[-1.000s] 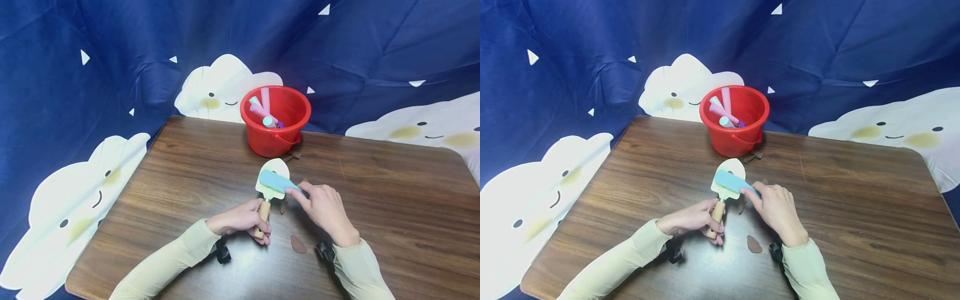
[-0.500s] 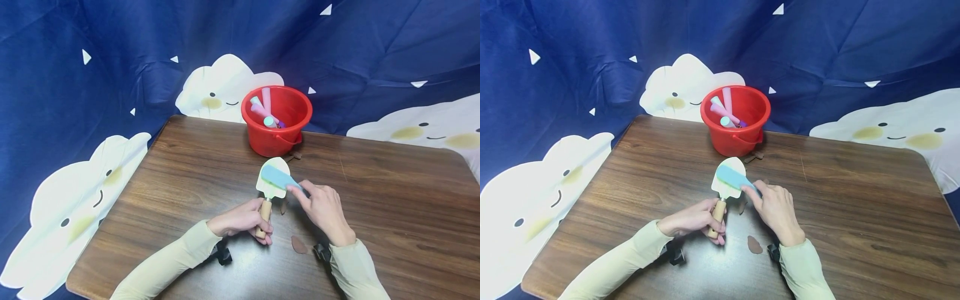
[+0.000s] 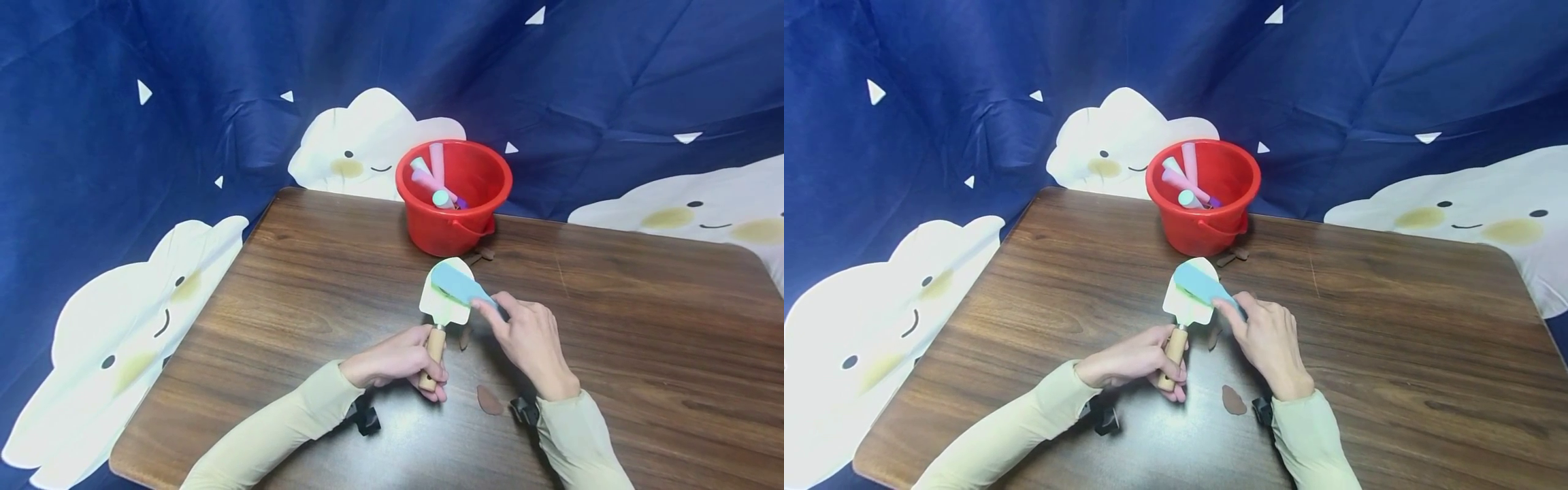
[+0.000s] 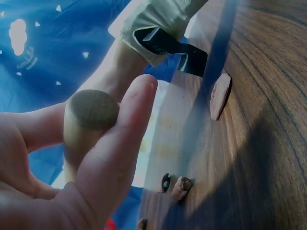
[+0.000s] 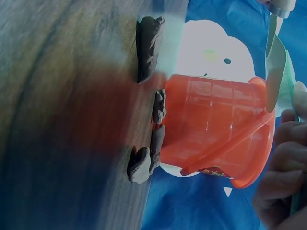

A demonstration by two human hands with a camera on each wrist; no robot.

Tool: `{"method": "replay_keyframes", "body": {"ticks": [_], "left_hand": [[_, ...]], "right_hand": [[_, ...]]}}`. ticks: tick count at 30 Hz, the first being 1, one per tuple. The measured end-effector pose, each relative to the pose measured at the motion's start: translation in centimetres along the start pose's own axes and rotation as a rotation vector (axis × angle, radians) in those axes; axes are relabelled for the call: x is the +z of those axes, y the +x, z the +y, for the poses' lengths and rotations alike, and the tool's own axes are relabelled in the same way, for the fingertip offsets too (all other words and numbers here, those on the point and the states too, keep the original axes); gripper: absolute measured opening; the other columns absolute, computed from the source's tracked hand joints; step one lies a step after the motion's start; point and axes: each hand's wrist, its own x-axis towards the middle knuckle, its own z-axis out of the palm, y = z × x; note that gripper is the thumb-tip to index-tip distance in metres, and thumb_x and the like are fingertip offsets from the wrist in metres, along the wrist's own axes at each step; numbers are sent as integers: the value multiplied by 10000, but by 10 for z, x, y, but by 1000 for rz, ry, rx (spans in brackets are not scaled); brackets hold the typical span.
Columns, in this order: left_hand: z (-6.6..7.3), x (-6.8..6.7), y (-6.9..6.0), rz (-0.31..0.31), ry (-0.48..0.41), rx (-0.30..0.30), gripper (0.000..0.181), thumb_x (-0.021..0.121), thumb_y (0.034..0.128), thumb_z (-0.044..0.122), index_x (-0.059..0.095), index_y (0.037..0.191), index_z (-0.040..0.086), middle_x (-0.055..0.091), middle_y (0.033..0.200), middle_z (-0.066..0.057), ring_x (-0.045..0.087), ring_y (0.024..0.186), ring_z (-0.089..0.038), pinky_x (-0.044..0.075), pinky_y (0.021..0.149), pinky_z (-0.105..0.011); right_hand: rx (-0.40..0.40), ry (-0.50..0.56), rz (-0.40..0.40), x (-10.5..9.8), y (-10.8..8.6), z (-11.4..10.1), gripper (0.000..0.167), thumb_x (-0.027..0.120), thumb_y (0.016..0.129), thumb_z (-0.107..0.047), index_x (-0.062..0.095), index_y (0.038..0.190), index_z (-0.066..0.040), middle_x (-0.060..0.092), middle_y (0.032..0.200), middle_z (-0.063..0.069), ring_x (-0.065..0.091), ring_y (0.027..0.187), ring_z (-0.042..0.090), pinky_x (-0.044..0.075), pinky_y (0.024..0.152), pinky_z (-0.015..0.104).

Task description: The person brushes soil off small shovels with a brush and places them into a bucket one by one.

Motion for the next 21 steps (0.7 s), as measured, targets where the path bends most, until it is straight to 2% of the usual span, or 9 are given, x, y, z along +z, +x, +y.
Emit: {"method": "replay_keyframes", "body": {"ticks": [5, 17, 21], "left_hand": [[0, 0, -1, -10, 15, 5, 338, 576, 802, -121, 396, 1077, -198, 615, 696, -186, 671, 568, -196, 618, 576, -291], [-3, 1, -1, -19, 28, 10, 256, 571, 803, -120, 454, 1011, -212, 618, 678, -177, 666, 560, -188, 618, 576, -286], [-6, 2, -1, -34, 14, -10, 310, 576, 801, -114, 421, 1056, -200, 619, 683, -172, 670, 556, -190, 618, 577, -288]], "right_hand": [[18, 5, -1, 2, 1, 1, 204, 792, 767, -246, 688, 826, -81, 534, 462, 11, 409, 419, 132, 330, 400, 300], [53, 8, 15, 2, 4, 2, 212, 795, 760, -241, 695, 836, -69, 573, 476, 61, 501, 425, 245, 357, 406, 350], [89, 15, 5, -1, 7, 5, 223, 769, 798, -263, 703, 850, -56, 587, 498, 72, 448, 424, 212, 345, 417, 333]]}}
